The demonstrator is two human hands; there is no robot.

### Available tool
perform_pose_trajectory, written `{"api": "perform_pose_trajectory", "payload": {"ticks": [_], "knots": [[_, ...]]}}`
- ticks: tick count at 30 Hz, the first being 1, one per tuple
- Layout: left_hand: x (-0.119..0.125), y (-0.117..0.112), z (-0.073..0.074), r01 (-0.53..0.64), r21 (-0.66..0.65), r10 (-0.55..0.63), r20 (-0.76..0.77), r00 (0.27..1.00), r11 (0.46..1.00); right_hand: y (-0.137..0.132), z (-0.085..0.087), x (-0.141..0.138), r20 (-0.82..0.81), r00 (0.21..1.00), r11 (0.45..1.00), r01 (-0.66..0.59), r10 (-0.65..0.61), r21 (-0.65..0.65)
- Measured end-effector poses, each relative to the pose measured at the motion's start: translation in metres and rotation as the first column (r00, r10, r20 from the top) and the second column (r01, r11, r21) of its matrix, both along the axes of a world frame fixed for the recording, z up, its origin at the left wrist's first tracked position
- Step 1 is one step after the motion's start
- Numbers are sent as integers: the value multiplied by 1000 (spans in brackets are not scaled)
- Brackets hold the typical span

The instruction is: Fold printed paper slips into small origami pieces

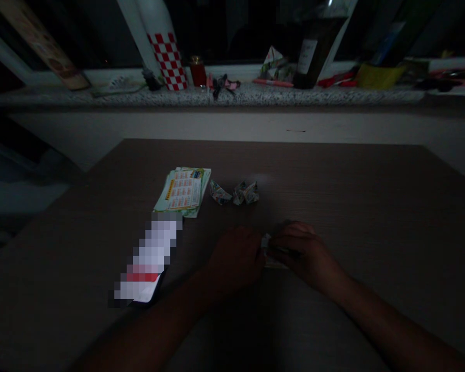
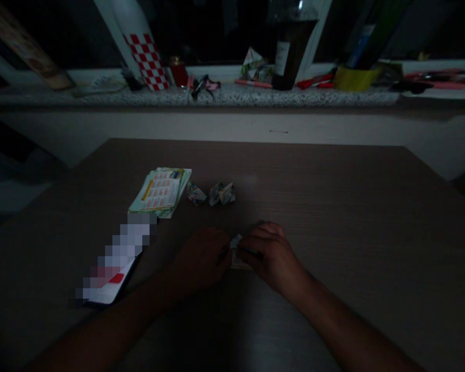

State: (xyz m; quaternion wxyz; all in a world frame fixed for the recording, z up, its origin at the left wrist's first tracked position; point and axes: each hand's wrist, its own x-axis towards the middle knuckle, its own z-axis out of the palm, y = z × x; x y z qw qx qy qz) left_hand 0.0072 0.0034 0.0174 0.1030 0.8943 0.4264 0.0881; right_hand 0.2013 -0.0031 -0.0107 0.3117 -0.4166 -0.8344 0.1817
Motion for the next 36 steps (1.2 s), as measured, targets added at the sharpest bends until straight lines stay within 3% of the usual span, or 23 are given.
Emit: {"api": "perform_pose_trajectory", "payload": {"ticks": [14, 20, 36], "knots": [[-3, 0, 0, 13, -34, -12, 14, 1000, 999, 3, 7, 9, -50, 995, 991, -93, 89, -98], [-15, 1, -1, 92, -68, -82, 137, 987, 993, 4, 11, 12, -12, 991, 983, -136, 135, -121], [-9, 3, -12, 4, -62, 7, 166, 986, 998, 6, 3, 9, -47, 995, 995, -90, 87, -52]]}}
